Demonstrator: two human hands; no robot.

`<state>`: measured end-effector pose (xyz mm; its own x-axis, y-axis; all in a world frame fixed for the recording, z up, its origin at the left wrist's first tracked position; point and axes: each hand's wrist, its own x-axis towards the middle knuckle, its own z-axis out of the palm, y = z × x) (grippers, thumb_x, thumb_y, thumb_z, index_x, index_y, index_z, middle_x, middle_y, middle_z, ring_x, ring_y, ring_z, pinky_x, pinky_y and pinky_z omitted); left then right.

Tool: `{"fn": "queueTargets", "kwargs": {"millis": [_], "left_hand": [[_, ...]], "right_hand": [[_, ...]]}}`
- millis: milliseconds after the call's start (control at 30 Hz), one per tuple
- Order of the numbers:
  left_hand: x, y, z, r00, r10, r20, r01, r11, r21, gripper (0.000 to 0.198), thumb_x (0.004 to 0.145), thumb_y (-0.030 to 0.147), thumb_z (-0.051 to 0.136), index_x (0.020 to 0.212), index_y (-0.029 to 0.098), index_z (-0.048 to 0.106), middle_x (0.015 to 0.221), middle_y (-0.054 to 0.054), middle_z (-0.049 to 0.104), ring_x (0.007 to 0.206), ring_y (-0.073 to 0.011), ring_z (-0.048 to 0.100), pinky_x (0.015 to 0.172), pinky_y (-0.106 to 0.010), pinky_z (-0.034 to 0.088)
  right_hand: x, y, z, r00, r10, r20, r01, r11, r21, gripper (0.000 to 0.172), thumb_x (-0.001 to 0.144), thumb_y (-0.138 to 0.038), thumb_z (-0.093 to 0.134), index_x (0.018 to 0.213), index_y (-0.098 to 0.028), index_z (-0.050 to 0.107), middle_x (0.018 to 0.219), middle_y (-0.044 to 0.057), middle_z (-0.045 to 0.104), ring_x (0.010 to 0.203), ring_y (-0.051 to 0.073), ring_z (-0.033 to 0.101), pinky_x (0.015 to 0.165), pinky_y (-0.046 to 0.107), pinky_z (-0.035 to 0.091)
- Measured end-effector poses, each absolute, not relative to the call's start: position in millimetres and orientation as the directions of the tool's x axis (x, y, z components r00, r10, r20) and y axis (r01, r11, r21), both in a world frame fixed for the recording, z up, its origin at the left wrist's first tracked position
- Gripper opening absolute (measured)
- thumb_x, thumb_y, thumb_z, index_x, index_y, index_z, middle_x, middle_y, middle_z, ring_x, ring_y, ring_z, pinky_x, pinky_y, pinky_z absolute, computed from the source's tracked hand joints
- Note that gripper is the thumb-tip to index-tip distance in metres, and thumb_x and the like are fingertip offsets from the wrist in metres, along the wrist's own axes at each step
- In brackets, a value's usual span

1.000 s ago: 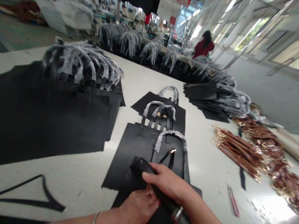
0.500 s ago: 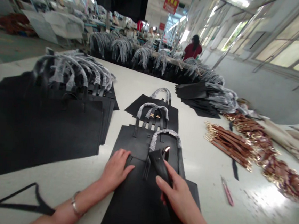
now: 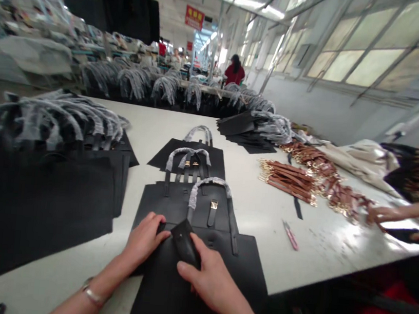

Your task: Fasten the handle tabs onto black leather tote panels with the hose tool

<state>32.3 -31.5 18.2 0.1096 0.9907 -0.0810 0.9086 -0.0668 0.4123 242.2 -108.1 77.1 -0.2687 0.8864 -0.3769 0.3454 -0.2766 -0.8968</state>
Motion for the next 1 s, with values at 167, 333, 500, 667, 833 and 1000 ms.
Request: {"fn": "queueTargets", "kwargs": {"millis": [167, 333, 500, 667, 833, 1000], "left_hand": [[19, -18, 3, 0.153, 0.959, -0.241, 0.492, 0.137, 0.859, 0.015, 0.07, 0.02, 0.065, 0.084, 0.016, 0.06, 0.077, -0.004, 0.067, 0.075, -0.0198, 0.063, 0.072, -0.03, 0.046], [17, -35, 6, 0.277, 0.894, -0.351, 0.086, 0.341, 0.936, 0.031, 0.059, 0.022, 0.075, 0.087, 0.013, 0.067, 0.08, -0.005, 0.071, 0.075, -0.0183, 0.064, 0.07, -0.026, 0.046], [24, -49, 8, 0.255, 0.905, -0.34, -0.057, 0.365, 0.929, 0.033, 0.06, 0.023, 0.078, 0.09, 0.013, 0.07, 0.082, -0.005, 0.071, 0.073, -0.0162, 0.063, 0.067, -0.025, 0.045], [26, -51, 9, 0.246, 0.899, -0.362, -0.13, 0.4, 0.907, 0.034, 0.055, 0.014, 0.078, 0.088, 0.011, 0.072, 0.079, -0.006, 0.072, 0.069, -0.0136, 0.062, 0.063, -0.021, 0.043], [28, -54, 12, 0.246, 0.891, -0.382, -0.215, 0.434, 0.875, 0.037, 0.058, 0.02, 0.081, 0.092, 0.009, 0.072, 0.081, -0.009, 0.072, 0.07, -0.0144, 0.063, 0.066, -0.024, 0.045], [28, -55, 11, 0.262, 0.897, -0.357, -0.153, 0.404, 0.902, 0.032, 0.06, 0.02, 0.079, 0.091, 0.011, 0.073, 0.082, -0.008, 0.072, 0.067, -0.0123, 0.061, 0.06, -0.021, 0.041]], "right_hand": [[241, -111, 80, -0.269, 0.89, -0.369, 0.331, -0.274, -0.903, 0.067, 0.079, -0.031, 0.064, 0.143, -0.028, 0.042, 0.066, -0.004, 0.061, 0.052, 0.011, 0.057, 0.048, 0.02, 0.045], [233, -107, 84, -0.366, 0.864, -0.347, 0.268, -0.259, -0.928, 0.065, 0.078, -0.032, 0.066, 0.139, -0.033, 0.046, 0.073, -0.003, 0.064, 0.051, 0.011, 0.057, 0.047, 0.02, 0.045], [228, -103, 88, -0.284, 0.895, -0.344, 0.256, -0.275, -0.927, 0.069, 0.081, -0.035, 0.064, 0.145, -0.029, 0.038, 0.069, -0.003, 0.062, 0.05, 0.011, 0.056, 0.047, 0.021, 0.045], [235, -103, 83, -0.349, 0.854, -0.387, 0.235, -0.32, -0.918, 0.065, 0.082, -0.033, 0.061, 0.143, -0.028, 0.041, 0.072, -0.003, 0.062, 0.05, 0.01, 0.055, 0.046, 0.022, 0.045], [244, -101, 83, -0.244, 0.889, -0.387, 0.229, -0.335, -0.914, 0.069, 0.085, -0.038, 0.059, 0.147, -0.023, 0.033, 0.062, -0.004, 0.059, 0.05, 0.011, 0.055, 0.048, 0.023, 0.045], [239, -102, 82, -0.398, 0.811, -0.43, 0.196, -0.383, -0.903, 0.065, 0.084, -0.035, 0.06, 0.144, -0.024, 0.039, 0.068, -0.004, 0.06, 0.048, 0.009, 0.054, 0.045, 0.022, 0.044]]}}
